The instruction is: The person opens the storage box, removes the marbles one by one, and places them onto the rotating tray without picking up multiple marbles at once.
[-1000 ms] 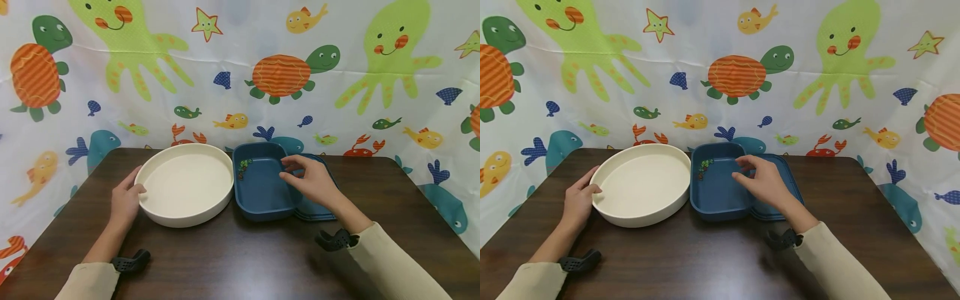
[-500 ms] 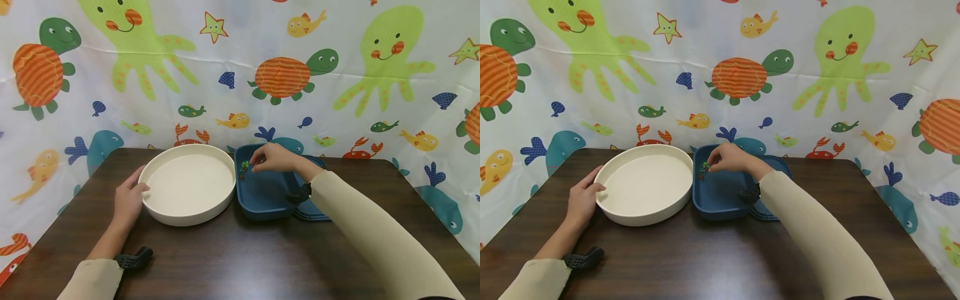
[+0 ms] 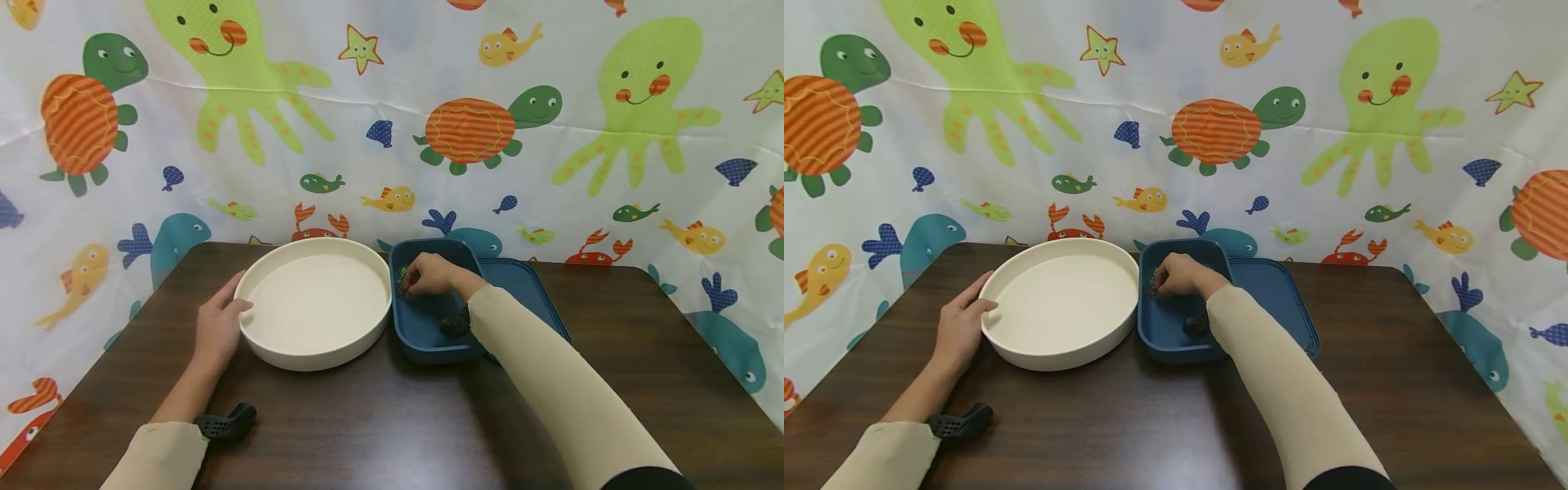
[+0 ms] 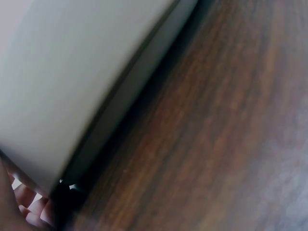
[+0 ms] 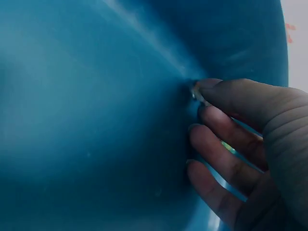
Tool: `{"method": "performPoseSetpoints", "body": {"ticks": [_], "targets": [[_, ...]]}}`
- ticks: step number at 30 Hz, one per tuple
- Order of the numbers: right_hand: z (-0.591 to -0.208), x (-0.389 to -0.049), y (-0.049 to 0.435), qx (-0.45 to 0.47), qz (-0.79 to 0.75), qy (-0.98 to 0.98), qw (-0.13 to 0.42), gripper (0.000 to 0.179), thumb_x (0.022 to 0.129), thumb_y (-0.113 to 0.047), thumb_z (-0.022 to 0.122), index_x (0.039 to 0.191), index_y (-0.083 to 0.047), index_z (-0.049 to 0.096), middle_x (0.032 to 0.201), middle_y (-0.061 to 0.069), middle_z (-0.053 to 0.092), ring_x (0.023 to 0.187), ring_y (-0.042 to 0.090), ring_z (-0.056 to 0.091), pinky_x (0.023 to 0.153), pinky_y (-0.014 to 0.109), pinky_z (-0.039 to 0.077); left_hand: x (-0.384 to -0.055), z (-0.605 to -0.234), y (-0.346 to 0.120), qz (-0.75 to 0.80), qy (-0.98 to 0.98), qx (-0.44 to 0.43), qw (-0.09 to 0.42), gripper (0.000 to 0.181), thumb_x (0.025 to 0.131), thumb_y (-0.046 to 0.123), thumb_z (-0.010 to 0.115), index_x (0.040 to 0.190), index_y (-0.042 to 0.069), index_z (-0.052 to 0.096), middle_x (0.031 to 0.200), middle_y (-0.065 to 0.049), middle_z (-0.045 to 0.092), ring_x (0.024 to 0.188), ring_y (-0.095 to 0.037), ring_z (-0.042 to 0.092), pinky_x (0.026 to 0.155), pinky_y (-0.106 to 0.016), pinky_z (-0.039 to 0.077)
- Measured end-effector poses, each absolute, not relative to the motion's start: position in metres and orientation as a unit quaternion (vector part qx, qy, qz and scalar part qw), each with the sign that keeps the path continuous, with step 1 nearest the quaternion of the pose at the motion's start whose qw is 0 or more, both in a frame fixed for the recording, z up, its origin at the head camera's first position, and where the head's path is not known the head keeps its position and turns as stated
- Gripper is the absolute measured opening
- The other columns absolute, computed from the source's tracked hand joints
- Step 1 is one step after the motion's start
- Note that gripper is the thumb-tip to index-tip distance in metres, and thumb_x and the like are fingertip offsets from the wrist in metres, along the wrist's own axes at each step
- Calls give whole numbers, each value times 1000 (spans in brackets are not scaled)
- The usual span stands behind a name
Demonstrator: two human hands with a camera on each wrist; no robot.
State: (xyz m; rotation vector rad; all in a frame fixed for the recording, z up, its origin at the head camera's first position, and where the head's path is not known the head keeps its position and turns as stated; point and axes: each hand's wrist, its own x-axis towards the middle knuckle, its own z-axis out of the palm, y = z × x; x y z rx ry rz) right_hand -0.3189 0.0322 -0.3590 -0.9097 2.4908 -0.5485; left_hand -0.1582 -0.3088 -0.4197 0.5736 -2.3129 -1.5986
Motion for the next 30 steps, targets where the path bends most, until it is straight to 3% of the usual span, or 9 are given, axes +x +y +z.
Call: {"method": "performPoseSetpoints", "body": {"ticks": [13, 20, 25, 30], "targets": [[-364, -320, 26, -336, -171, 908, 180, 13, 92, -18, 73, 102, -12, 77, 100, 3, 75, 87, 14, 66, 82, 27, 58, -163, -417, -306, -549, -800, 196, 142, 60, 98, 14, 42, 158, 21, 36, 165, -1, 30, 156, -27, 26, 126, -49, 24], [-348, -317, 39, -317, -245, 897, 187, 14, 93, -16, 70, 105, -9, 75, 99, 5, 78, 80, 13, 71, 75, 27, 61, -165, -416, -309, -550, -801, 197, 133, 61, 98, 15, 41, 159, 23, 34, 166, -1, 28, 156, -28, 23, 126, -51, 23], [-332, -312, 39, -312, -294, 885, 182, 13, 93, -18, 71, 102, -8, 70, 96, 13, 77, 76, 18, 71, 70, 27, 58, -166, -415, -312, -550, -800, 200, 132, 63, 97, 14, 40, 159, 24, 33, 166, 0, 27, 157, -29, 22, 126, -53, 22], [-318, -308, 28, -320, -317, 876, 175, 23, 95, -22, 70, 113, -7, 72, 100, 18, 75, 85, 29, 72, 71, 28, 58, -169, -416, -313, -550, -800, 201, 128, 64, 97, 14, 39, 159, 25, 32, 166, 0, 27, 157, -29, 22, 126, -53, 22]]}}
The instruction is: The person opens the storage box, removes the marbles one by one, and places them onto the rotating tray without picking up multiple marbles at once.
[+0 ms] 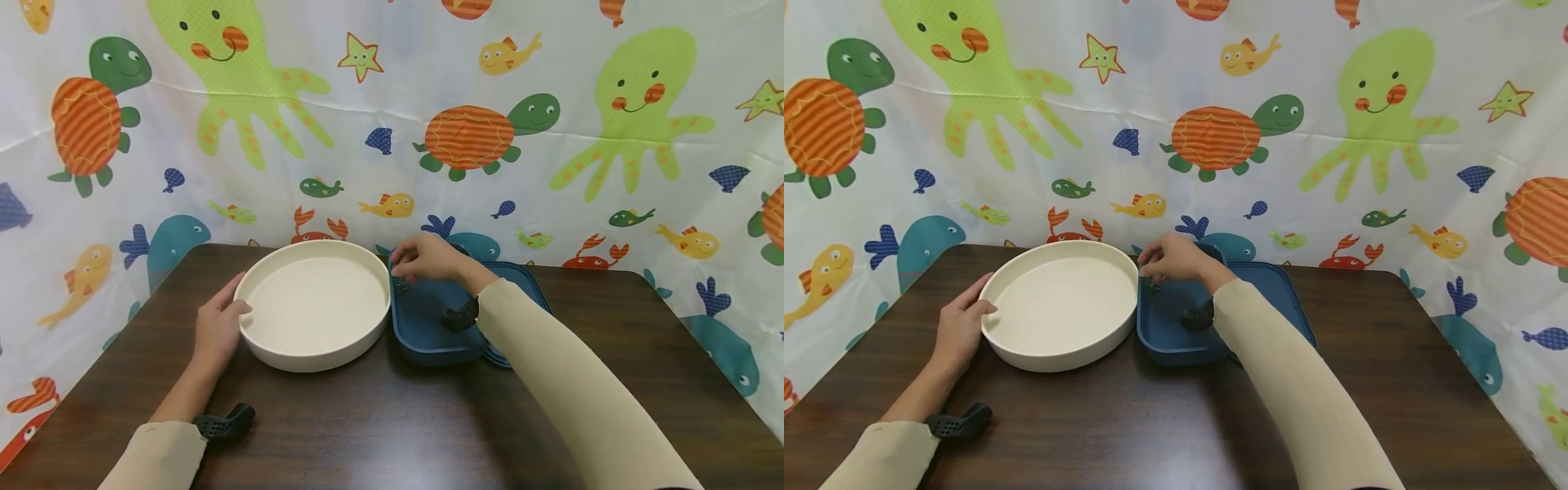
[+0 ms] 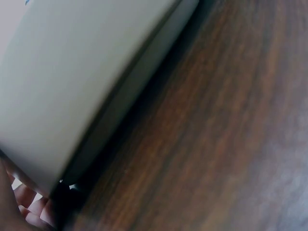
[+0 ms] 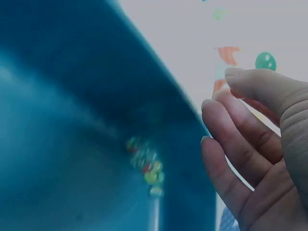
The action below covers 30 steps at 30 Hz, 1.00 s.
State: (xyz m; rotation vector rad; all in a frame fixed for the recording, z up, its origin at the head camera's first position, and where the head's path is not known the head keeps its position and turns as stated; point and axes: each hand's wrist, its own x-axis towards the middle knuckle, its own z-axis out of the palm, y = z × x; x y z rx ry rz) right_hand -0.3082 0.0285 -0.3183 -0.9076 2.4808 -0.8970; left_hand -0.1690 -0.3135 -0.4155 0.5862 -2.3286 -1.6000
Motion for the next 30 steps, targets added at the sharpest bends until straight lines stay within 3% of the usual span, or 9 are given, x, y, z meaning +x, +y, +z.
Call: {"method": "performPoseSetpoints", "body": {"ticks": [5, 12, 14, 21, 25, 30], "targets": [[-311, -303, 7, -328, -332, 867, 173, 26, 95, -25, 69, 115, -9, 75, 97, 16, 77, 92, 36, 73, 68, 28, 58, -168, -416, -315, -551, -800, 200, 131, 64, 96, 14, 40, 159, 24, 33, 166, 0, 28, 157, -29, 23, 125, -52, 24], [-312, -295, -30, -331, -381, 841, 195, 21, 93, -16, 72, 112, -6, 73, 92, 14, 78, 98, 39, 73, 84, 48, 61, -166, -416, -314, -547, -803, 198, 132, 64, 96, 13, 41, 158, 24, 34, 166, -1, 28, 157, -29, 23, 125, -53, 23], [-313, -293, -39, -336, -385, 837, 195, 21, 92, -15, 73, 111, -6, 74, 92, 14, 78, 98, 39, 73, 84, 49, 61, -167, -416, -313, -545, -804, 198, 133, 64, 95, 13, 41, 158, 24, 35, 166, -1, 29, 156, -30, 23, 125, -53, 23], [-326, -286, -65, -350, -356, 850, 169, 21, 89, -21, 77, 108, -10, 78, 94, 6, 75, 88, 23, 68, 66, 23, 56, -164, -416, -311, -545, -805, 194, 131, 65, 95, 12, 41, 158, 23, 34, 166, -2, 29, 156, -31, 23, 125, -54, 23], [-340, -282, -79, -329, -358, 858, 166, 17, 88, -20, 78, 102, -12, 78, 88, 1, 72, 76, 10, 61, 62, 20, 52, -161, -415, -312, -546, -803, 197, 133, 64, 95, 13, 41, 159, 23, 34, 166, -2, 28, 157, -31, 22, 125, -54, 23], [-359, -277, -89, -307, -343, 869, 180, 13, 87, -21, 79, 97, -13, 79, 81, -2, 69, 68, 8, 55, 59, 18, 46, -158, -416, -312, -544, -804, 198, 135, 63, 97, 13, 41, 159, 24, 34, 166, -1, 29, 157, -30, 23, 125, -53, 24]]}}
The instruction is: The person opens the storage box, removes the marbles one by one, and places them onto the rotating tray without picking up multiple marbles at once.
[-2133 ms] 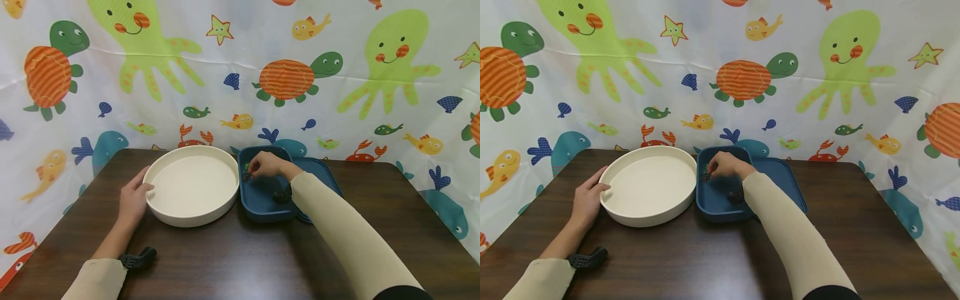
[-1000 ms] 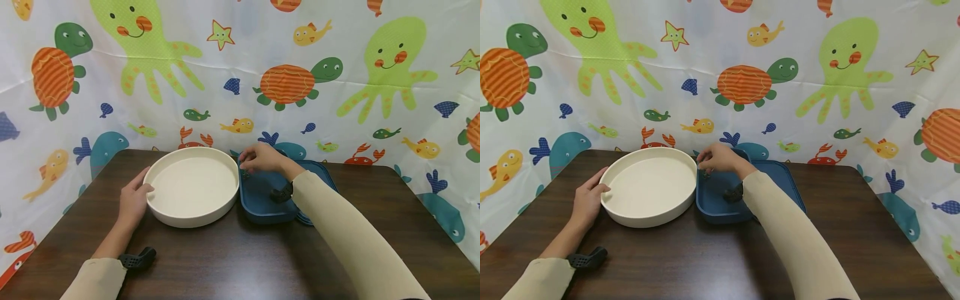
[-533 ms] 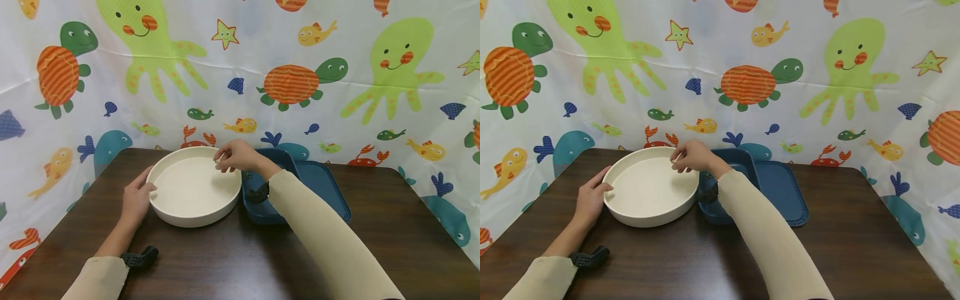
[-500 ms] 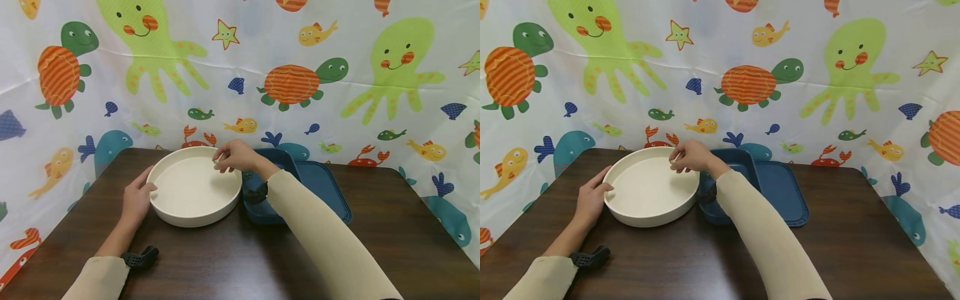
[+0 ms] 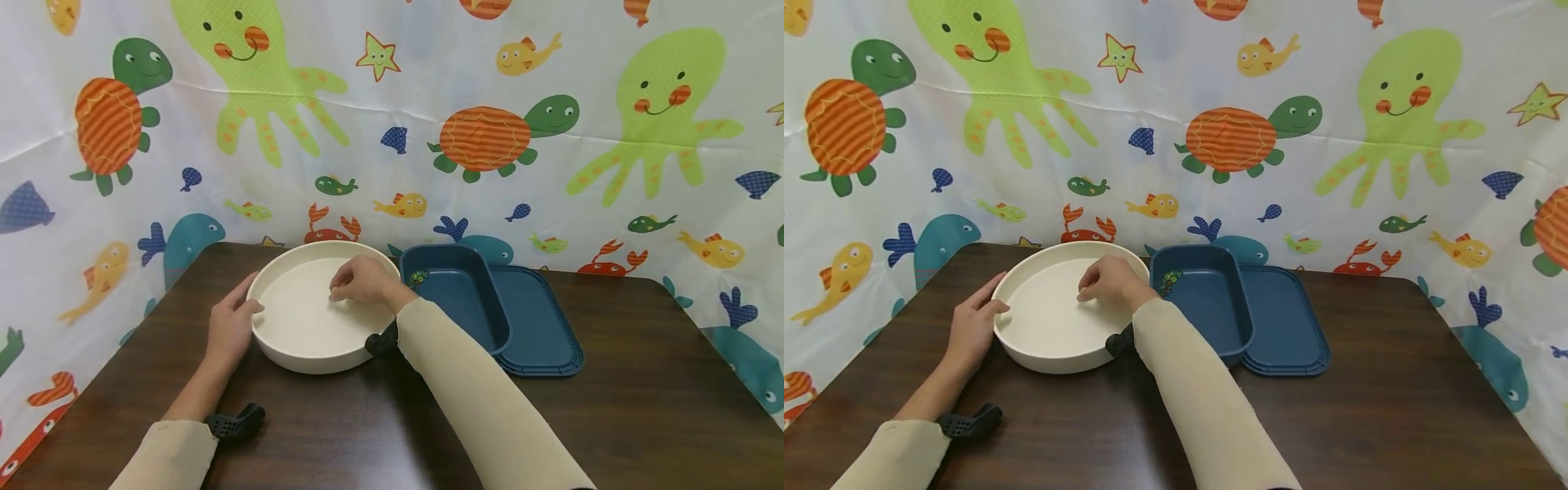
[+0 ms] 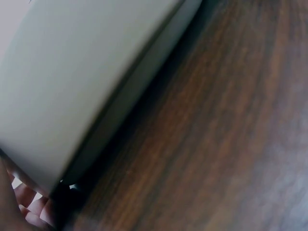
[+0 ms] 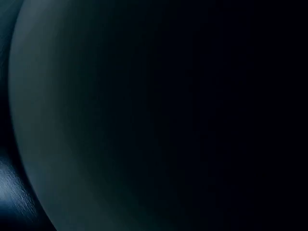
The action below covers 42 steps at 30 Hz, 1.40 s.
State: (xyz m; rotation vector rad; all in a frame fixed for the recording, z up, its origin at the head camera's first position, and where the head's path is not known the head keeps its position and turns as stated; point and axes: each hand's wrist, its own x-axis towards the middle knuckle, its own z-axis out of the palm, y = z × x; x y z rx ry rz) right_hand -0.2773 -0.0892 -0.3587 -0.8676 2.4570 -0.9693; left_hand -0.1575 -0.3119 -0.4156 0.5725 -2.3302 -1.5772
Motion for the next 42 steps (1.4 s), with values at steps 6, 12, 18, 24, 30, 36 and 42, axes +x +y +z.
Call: {"method": "performPoseSetpoints", "body": {"ticks": [6, 12, 18, 24, 30, 36, 42], "targets": [[-373, -276, -89, -300, -326, 878, 178, 10, 86, -19, 79, 93, -12, 80, 80, -1, 72, 74, 7, 56, 64, 16, 44, -161, -413, -309, -550, -803, 192, 127, 60, 100, 17, 39, 159, 25, 32, 167, 1, 27, 157, -29, 22, 125, -53, 24], [-365, -275, -90, -324, -307, 875, 187, 19, 86, -20, 80, 102, -11, 79, 83, -2, 70, 74, 6, 56, 64, 15, 44, -158, -412, -313, -547, -803, 192, 137, 62, 97, 13, 42, 158, 23, 36, 165, -1, 31, 156, -27, 25, 125, -50, 26], [-320, -293, -67, -342, -319, 867, 173, 32, 89, -23, 76, 118, -10, 74, 98, 3, 69, 84, 14, 62, 69, 22, 55, -162, -412, -316, -550, -801, 189, 143, 61, 97, 12, 43, 157, 20, 38, 164, -3, 33, 155, -26, 28, 125, -50, 27], [-309, -318, -16, -294, -342, 881, 146, 26, 90, -20, 74, 113, -8, 75, 99, 8, 72, 89, 26, 65, 78, 37, 60, -169, -411, -318, -551, -801, 191, 133, 61, 97, 13, 43, 157, 22, 37, 165, -1, 31, 156, -26, 26, 125, -50, 25], [-338, -332, 28, -268, -303, 901, 155, 23, 93, -17, 70, 113, -6, 75, 106, 12, 76, 93, 24, 69, 80, 32, 59, -173, -410, -318, -554, -801, 190, 125, 61, 97, 13, 43, 157, 22, 37, 165, -1, 30, 156, -28, 25, 125, -51, 25], [-366, -334, 37, -244, -286, 907, 191, 22, 92, -13, 69, 112, -5, 76, 103, 10, 77, 84, 14, 65, 78, 27, 58, -173, -412, -319, -557, -800, 188, 121, 62, 98, 14, 42, 158, 23, 35, 166, -1, 29, 156, -28, 25, 125, -52, 25], [-375, -330, 31, -256, -277, 909, 178, 16, 90, -13, 73, 103, -6, 78, 97, 9, 78, 80, 12, 65, 77, 25, 57, -165, -411, -317, -556, -798, 194, 126, 62, 97, 14, 42, 158, 23, 36, 166, -1, 29, 156, -28, 25, 125, -51, 25]]}}
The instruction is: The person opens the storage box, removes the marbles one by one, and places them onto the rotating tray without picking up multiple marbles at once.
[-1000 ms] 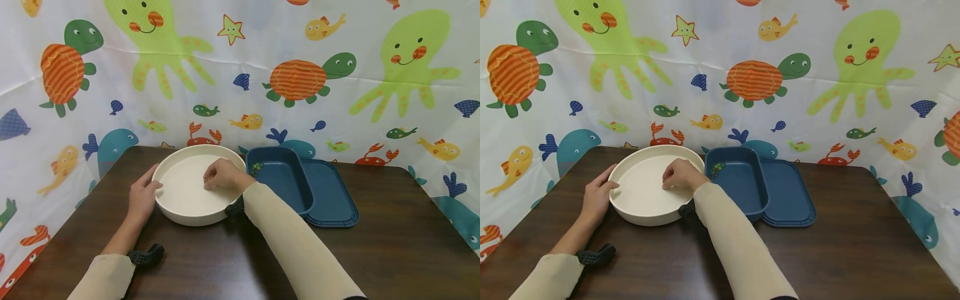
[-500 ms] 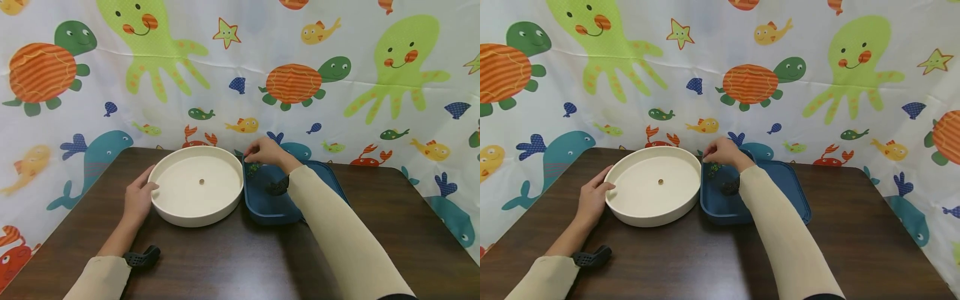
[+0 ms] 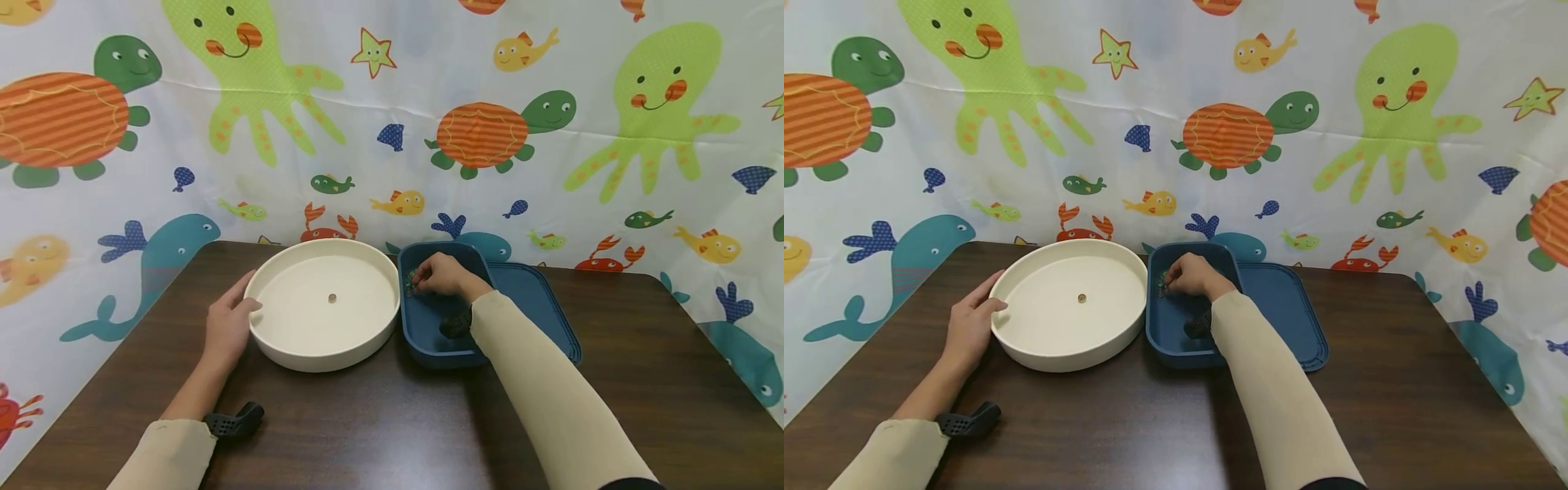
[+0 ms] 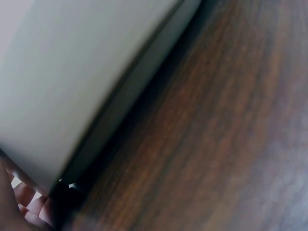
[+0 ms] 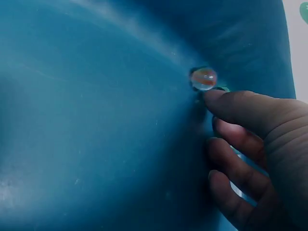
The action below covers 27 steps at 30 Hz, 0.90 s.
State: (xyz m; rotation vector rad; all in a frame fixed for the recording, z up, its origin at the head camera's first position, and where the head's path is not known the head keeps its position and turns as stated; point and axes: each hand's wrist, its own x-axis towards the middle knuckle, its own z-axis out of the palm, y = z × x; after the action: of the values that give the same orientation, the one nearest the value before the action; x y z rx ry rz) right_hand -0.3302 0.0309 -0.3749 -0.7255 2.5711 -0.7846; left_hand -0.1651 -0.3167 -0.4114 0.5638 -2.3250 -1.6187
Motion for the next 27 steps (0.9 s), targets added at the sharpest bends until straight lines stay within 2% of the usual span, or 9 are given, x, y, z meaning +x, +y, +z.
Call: {"method": "performPoseSetpoints", "body": {"ticks": [6, 13, 16, 19, 24, 27], "targets": [[-374, -318, 36, -274, -254, 912, 169, 14, 91, -17, 74, 100, -9, 79, 95, 6, 77, 81, 12, 65, 78, 26, 57, -145, -412, -307, -552, -796, 204, 142, 62, 96, 13, 42, 157, 21, 37, 165, -2, 31, 156, -27, 26, 125, -50, 26], [-371, -305, 43, -298, -235, 910, 168, 16, 93, -22, 72, 101, -9, 78, 93, 5, 76, 80, 11, 62, 73, 22, 53, -125, -414, -298, -553, -791, 217, 149, 61, 96, 14, 43, 157, 21, 38, 165, -1, 31, 156, -26, 26, 126, -49, 25], [-358, -305, 43, -296, -251, 906, 170, 17, 95, -22, 69, 102, -10, 78, 98, 7, 76, 83, 16, 64, 73, 24, 54, -127, -413, -298, -556, -790, 217, 141, 61, 97, 14, 42, 158, 22, 36, 166, -1, 30, 156, -26, 25, 126, -50, 24], [-337, -305, 40, -289, -288, 897, 169, 18, 96, -24, 69, 103, -10, 77, 105, 12, 75, 90, 25, 67, 78, 32, 57, -129, -412, -298, -557, -790, 216, 138, 61, 97, 14, 42, 158, 22, 36, 166, -1, 29, 156, -27, 24, 126, -50, 24], [-301, -300, 20, -308, -321, 883, 147, 20, 94, -27, 71, 104, -11, 77, 100, 14, 73, 91, 30, 67, 83, 42, 59, -131, -410, -300, -554, -793, 213, 136, 61, 98, 14, 41, 158, 23, 35, 166, 0, 29, 156, -27, 25, 125, -50, 25], [-290, -292, -1, -334, -323, 873, 146, 20, 94, -28, 71, 104, -11, 77, 97, 13, 74, 90, 32, 67, 78, 38, 58, -133, -409, -301, -552, -795, 209, 138, 62, 97, 13, 42, 158, 23, 36, 165, -1, 31, 155, -27, 27, 125, -49, 27]]}}
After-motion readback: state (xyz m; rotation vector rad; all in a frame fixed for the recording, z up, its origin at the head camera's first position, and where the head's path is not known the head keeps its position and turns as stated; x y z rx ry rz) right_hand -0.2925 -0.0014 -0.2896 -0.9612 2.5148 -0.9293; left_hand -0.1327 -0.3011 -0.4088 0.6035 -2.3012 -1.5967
